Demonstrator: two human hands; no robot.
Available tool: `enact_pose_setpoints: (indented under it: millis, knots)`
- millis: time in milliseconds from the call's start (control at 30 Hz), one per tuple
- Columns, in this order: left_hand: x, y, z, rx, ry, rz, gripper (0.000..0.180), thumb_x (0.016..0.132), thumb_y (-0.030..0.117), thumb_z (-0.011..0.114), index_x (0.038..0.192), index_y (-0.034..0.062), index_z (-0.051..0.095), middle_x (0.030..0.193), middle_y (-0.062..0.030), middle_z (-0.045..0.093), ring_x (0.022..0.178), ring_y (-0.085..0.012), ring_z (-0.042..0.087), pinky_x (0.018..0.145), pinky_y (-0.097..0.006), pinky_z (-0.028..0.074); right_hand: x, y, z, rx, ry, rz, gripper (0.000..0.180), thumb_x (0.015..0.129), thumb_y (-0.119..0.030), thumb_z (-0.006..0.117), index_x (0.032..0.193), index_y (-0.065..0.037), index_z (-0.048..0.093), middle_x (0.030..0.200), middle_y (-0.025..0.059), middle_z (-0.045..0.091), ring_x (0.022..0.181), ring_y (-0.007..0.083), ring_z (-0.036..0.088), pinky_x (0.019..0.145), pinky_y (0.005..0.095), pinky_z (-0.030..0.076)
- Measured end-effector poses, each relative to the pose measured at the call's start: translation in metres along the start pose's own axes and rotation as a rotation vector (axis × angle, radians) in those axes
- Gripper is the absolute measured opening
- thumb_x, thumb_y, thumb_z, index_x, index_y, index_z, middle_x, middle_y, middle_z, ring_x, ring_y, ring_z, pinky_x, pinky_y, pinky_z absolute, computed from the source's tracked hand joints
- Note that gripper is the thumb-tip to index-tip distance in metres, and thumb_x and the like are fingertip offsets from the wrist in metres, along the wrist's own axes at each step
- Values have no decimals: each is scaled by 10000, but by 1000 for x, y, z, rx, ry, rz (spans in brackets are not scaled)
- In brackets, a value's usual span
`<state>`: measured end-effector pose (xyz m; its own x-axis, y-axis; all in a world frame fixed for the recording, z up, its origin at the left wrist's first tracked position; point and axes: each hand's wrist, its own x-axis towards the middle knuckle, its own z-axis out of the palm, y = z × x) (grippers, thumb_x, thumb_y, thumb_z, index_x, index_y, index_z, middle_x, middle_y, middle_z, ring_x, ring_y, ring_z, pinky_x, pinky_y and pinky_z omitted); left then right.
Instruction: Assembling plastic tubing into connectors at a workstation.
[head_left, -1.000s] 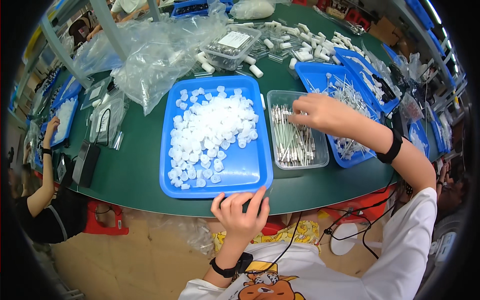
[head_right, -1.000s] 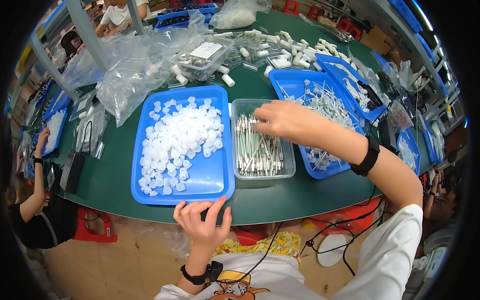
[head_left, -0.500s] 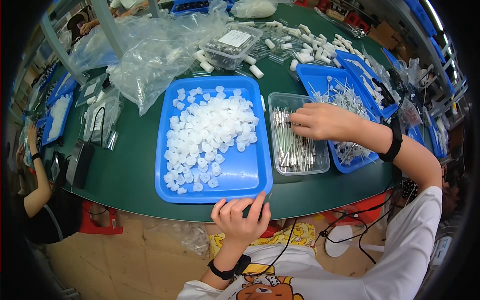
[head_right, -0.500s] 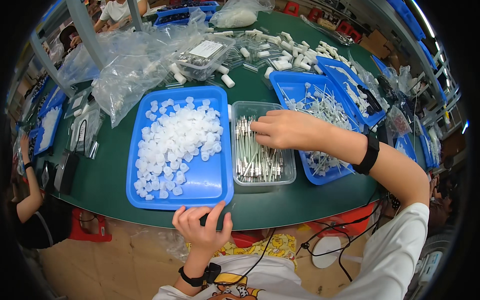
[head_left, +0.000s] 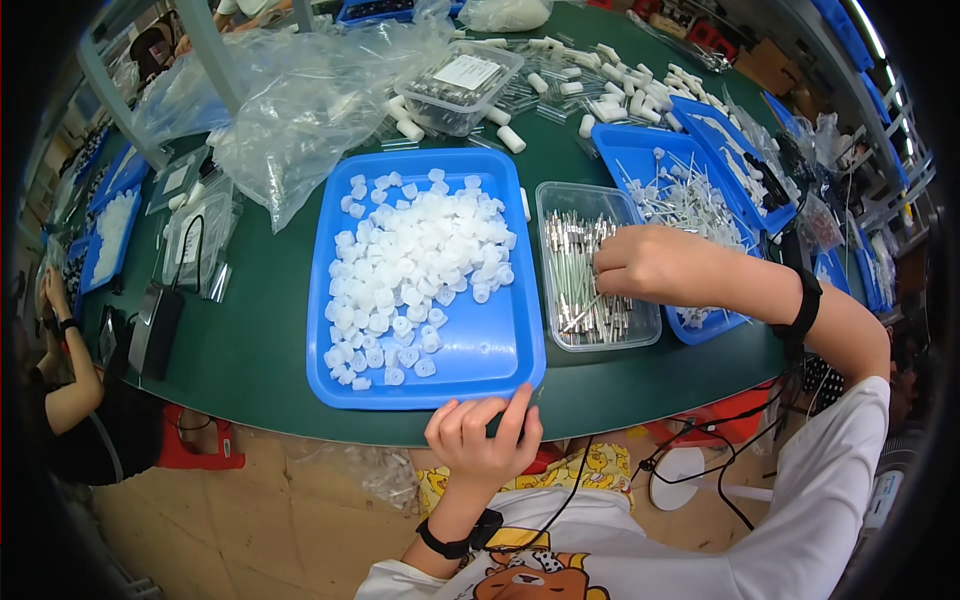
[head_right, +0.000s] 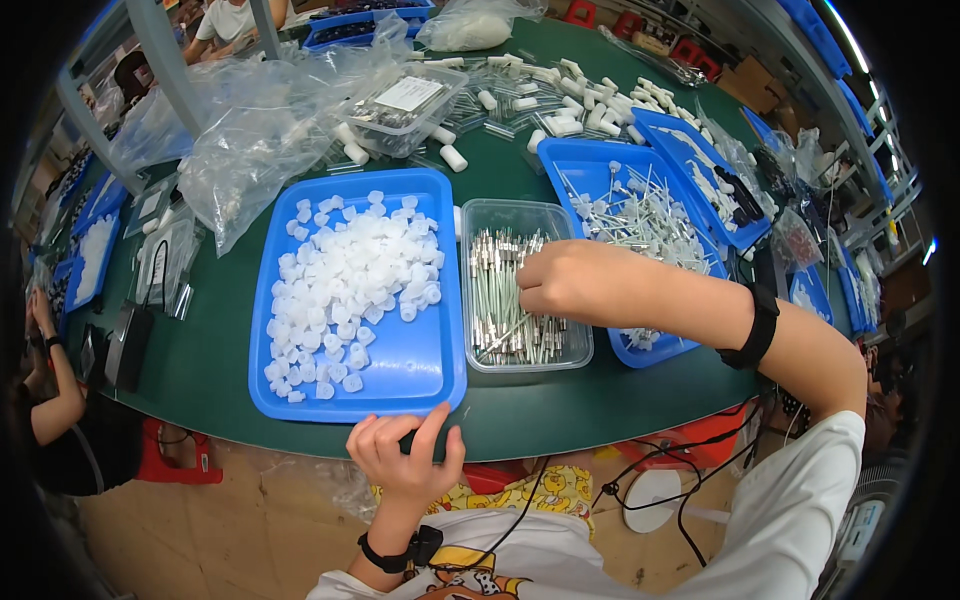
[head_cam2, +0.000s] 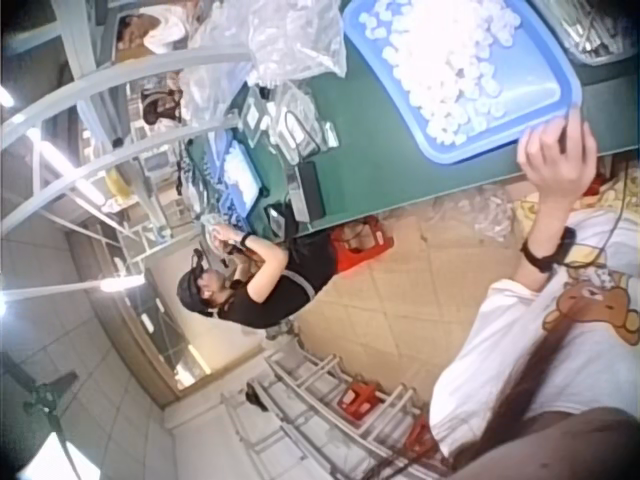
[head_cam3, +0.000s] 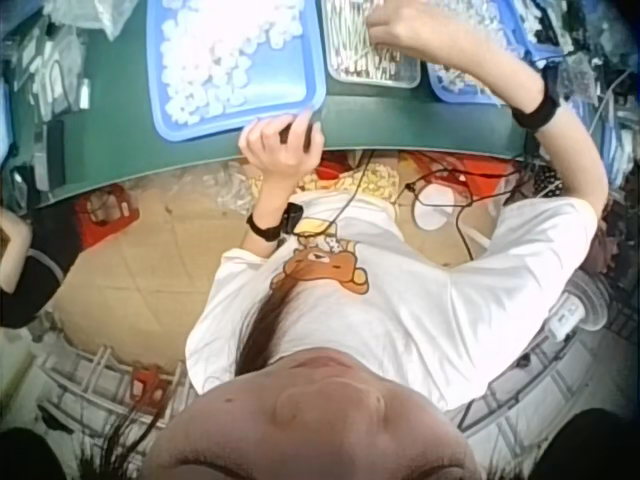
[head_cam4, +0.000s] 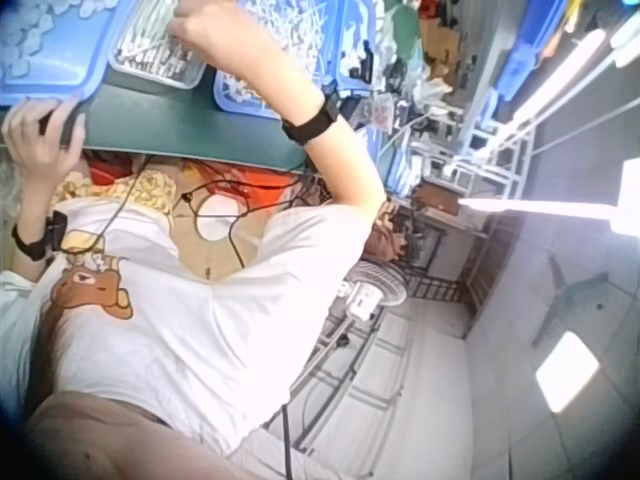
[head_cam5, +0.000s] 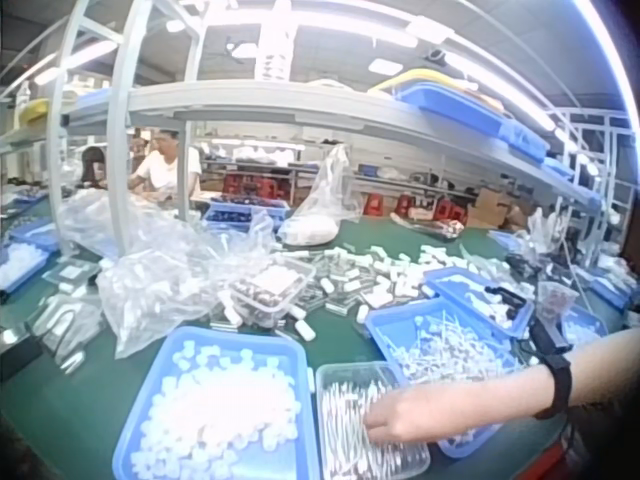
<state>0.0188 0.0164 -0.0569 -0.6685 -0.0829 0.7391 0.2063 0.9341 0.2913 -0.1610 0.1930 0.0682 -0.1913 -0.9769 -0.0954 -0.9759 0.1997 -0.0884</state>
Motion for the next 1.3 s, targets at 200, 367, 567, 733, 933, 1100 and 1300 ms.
enact_pose_setpoints:
  millis: [200, 367, 567, 733, 933, 1100, 1300]
  knots:
    - [0, 1, 1, 3, 5, 8, 207, 634, 242, 600, 832, 184, 625, 742, 24, 405, 734, -154, 407, 754, -349, 340, 4, 5, -12, -381, 53, -75, 101, 599, -86, 532, 681, -28, 515, 726, 49, 464, 726, 193, 491, 641, 290, 414]
    - [0, 0, 1, 16, 4, 12, 207, 633, 241, 596, 831, 188, 627, 747, 24, 406, 740, -161, 403, 750, -344, 340, 19, 14, -9, -348, 96, -206, 129, 581, -90, 532, 696, -32, 518, 701, 38, 445, 705, 179, 475, 618, 273, 404]
    - [-1, 0, 1, 19, -18, 13, 221, 625, 238, 597, 840, 198, 629, 762, 26, 406, 759, -162, 397, 752, -342, 336, 26, 1, 0, -283, 127, -259, 166, 602, -92, 532, 752, -19, 540, 676, 34, 441, 682, 173, 485, 608, 270, 407]
    - [-1, 0, 1, 23, -30, 20, 235, 620, 236, 597, 850, 197, 627, 771, 20, 404, 780, -167, 389, 752, -340, 336, 24, -10, 12, -240, 2, -210, 153, 636, -86, 522, 774, -22, 514, 687, 48, 458, 675, 172, 520, 609, 269, 423]
    - [-1, -1, 1, 33, -33, 25, 236, 623, 237, 591, 853, 196, 626, 773, 19, 402, 781, -172, 387, 748, -339, 337, 27, -4, 16, -194, -12, -225, 110, 642, -85, 520, 725, -31, 472, 687, 53, 458, 668, 177, 529, 604, 281, 439]
    - [0, -1, 1, 36, -32, 30, 227, 634, 244, 582, 852, 195, 626, 774, 19, 401, 779, -174, 385, 744, -339, 337, 29, -3, 15, -202, -12, -251, 92, 627, -80, 527, 683, -20, 485, 672, 51, 451, 650, 183, 519, 596, 284, 438]
    - [0, -1, 2, 41, -20, 31, 219, 646, 246, 574, 853, 195, 626, 776, 18, 403, 781, -178, 386, 738, -337, 340, 28, -2, 19, -192, 13, -320, 103, 620, -66, 547, 696, 1, 526, 662, 57, 447, 632, 191, 508, 585, 293, 438]
